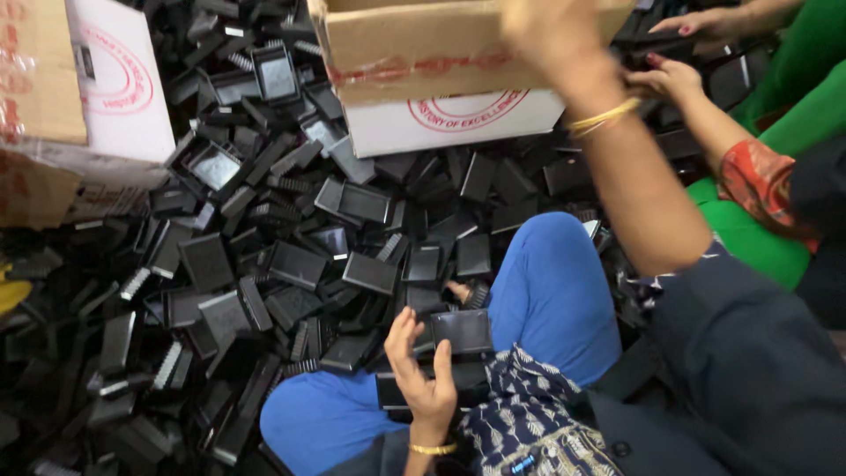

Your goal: The person sits on the floor and repeatedly picks up small black plastic components from a large pile, inspects them by turning them over, and places them back into the pile or into a nearby cardboard box. The task involves continuous handling and sorting of identical-looking parts.

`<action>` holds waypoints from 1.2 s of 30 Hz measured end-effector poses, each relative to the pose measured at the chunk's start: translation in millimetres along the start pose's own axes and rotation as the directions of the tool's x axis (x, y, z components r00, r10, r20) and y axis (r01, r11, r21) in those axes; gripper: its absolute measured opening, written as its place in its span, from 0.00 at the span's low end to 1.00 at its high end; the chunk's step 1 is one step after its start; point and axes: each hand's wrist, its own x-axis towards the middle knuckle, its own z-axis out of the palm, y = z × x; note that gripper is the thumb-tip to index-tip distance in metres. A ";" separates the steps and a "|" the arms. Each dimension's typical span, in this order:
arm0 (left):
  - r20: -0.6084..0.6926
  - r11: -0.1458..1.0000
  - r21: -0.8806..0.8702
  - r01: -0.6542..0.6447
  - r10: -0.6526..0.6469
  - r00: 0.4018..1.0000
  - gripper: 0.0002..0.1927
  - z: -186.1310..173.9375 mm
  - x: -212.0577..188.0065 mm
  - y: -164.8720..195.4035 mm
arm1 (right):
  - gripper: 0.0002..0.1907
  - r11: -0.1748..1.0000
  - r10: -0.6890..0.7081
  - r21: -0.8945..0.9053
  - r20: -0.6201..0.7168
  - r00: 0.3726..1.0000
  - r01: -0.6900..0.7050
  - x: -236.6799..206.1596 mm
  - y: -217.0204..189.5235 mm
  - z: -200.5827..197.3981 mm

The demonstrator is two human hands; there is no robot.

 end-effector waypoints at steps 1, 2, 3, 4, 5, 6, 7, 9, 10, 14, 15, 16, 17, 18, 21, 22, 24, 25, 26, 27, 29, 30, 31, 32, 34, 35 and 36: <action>-0.006 0.999 0.046 -0.006 0.006 1.000 0.29 -0.5 -1.1 -2.9 | 0.17 0.995 0.097 -0.023 0.175 0.980 -0.094 10.7 -0.3 11.3; -0.014 0.999 0.049 0.011 -0.010 1.000 0.27 -1.8 -2.5 -5.8 | 0.25 0.919 -0.344 0.067 -0.344 0.874 0.389 -5.2 -3.6 28.6; -0.026 0.998 0.052 0.031 -0.030 0.999 0.26 -2.9 -3.8 -9.7 | 0.25 0.896 -0.403 0.066 -0.291 0.867 0.439 -22.3 -9.7 52.1; -0.040 0.997 0.055 0.056 -0.053 0.998 0.25 -2.7 -4.5 -14.6 | 0.30 0.867 -0.399 0.202 -0.268 0.877 0.456 -53.4 -16.7 78.8; -0.031 0.994 0.053 0.095 -0.093 0.995 0.23 -3.6 -5.4 -19.2 | 0.32 0.922 -0.307 0.266 0.062 0.950 0.281 -80.1 -18.8 106.0; -0.019 0.989 0.055 0.136 -0.135 0.991 0.21 -5.8 -6.5 -23.6 | 0.31 0.983 -0.179 0.132 0.486 0.855 0.131 -107.4 -19.4 134.9; -0.001 0.983 0.061 0.175 -0.175 0.985 0.19 -8.0 -7.5 -27.9 | 0.37 0.985 -0.174 0.103 0.552 0.816 0.140 -139.4 -17.9 161.3; 0.026 0.990 0.088 0.111 -0.113 0.993 0.18 -11.2 -9.0 -34.6 | 0.51 0.995 -0.098 0.052 0.724 0.683 0.088 -187.5 -14.8 209.6; 0.040 0.992 0.099 0.077 -0.082 0.996 0.17 -12.3 -9.2 -37.6 | 0.56 0.997 -0.055 0.011 0.799 0.599 0.076 -208.1 -16.2 228.4; 0.046 0.988 0.098 0.119 -0.124 0.991 0.15 -12.2 -11.1 -42.2 | 0.37 0.991 -0.107 0.059 0.888 0.446 0.122 -249.4 -39.0 265.8; 0.046 0.990 0.096 0.107 -0.112 0.993 0.15 -11.6 -11.8 -42.2 | 0.35 0.985 -0.158 0.105 0.874 0.459 0.139 -252.8 -44.5 266.4; 0.044 0.991 0.094 0.093 -0.097 0.994 0.14 -11.3 -12.3 -42.5 | 0.38 0.984 -0.161 0.108 0.881 0.446 0.142 -254.9 -48.3 265.7; 0.061 0.992 0.093 0.089 -0.094 0.994 0.14 -11.2 -13.1 -42.1 | 0.42 0.983 -0.164 0.111 0.887 0.432 0.145 -256.8 -51.9 262.5; 0.079 0.992 0.093 0.085 -0.092 0.993 0.13 -11.6 -13.8 -42.1 | 0.45 0.982 -0.169 0.117 0.893 0.418 0.147 -256.8 -55.1 256.9; 0.099 0.990 0.106 0.095 -0.105 0.990 0.12 -15.0 -15.5 -41.1 | 0.53 0.998 0.034 -0.018 0.970 0.241 -0.066 -256.1 -62.8 236.2; 0.098 0.989 0.110 0.098 -0.109 0.989 0.12 -16.1 -15.5 -40.7 | 0.53 0.998 -0.022 0.037 0.956 0.292 -0.046 -256.4 -65.5 229.3; 0.092 0.989 0.119 0.090 -0.101 0.991 0.12 -19.3 -13.9 -40.3 | 0.53 0.989 -0.134 0.145 0.910 0.393 0.002 -258.0 -71.7 217.6; 0.087 0.989 0.123 0.083 -0.095 0.992 0.13 -20.2 -12.0 -40.7 | 0.53 0.981 -0.163 0.193 0.877 0.452 -0.020 -259.9 -74.4 212.2; 0.075 0.985 0.133 0.112 -0.123 0.990 0.14 -21.1 -9.7 -41.1 | 0.52 0.970 -0.188 0.240 0.840 0.509 -0.038 -262.7 -75.9 206.5; 0.062 0.980 0.141 0.141 -0.151 0.987 0.15 -22.1 -7.3 -41.8 | 0.52 0.956 -0.209 0.287 0.799 0.564 -0.052 -265.2 -76.8 200.9; 0.019 0.967 0.187 0.171 -0.178 0.984 0.20 -21.0 0.5 -46.1 | 0.44 0.865 -0.273 0.489 0.642 0.716 -0.108 -269.8 -75.0 186.8; -0.011 0.958 0.226 0.177 -0.179 0.984 0.23 -19.3 4.1 -48.9 | 0.41 0.805 -0.283 0.582 0.553 0.784 -0.120 -271.2 -73.1 178.2; -0.040 0.947 0.263 0.184 -0.180 0.983 0.27 -17.1 6.8 -51.7 | 0.39 0.764 -0.277 0.628 0.523 0.806 -0.146 -271.5 -71.2 168.7; 0.013 0.958 0.241 0.158 -0.166 0.986 0.29 -14.1 9.1 -54.8 | 0.36 0.719 -0.268 0.674 0.494 0.827 -0.170 -272.6 -70.0 157.5; 0.117 0.974 0.195 0.112 -0.137 0.984 0.32 -5.9 12.7 -61.8 | 0.32 0.480 -0.259 0.820 0.472 0.843 -0.312 -271.8 -71.3 135.1; 0.150 0.960 0.130 0.247 -0.266 0.952 0.30 -1.1 12.5 -64.3 | 0.31 0.259 -0.263 0.870 0.482 0.836 -0.421 -271.6 -74.1 124.0; 0.192 0.920 0.073 0.384 -0.391 0.900 0.28 3.4 11.6 -66.1 | 0.29 0.020 -0.269 0.861 0.495 0.826 -0.509 -271.3 -77.2 113.6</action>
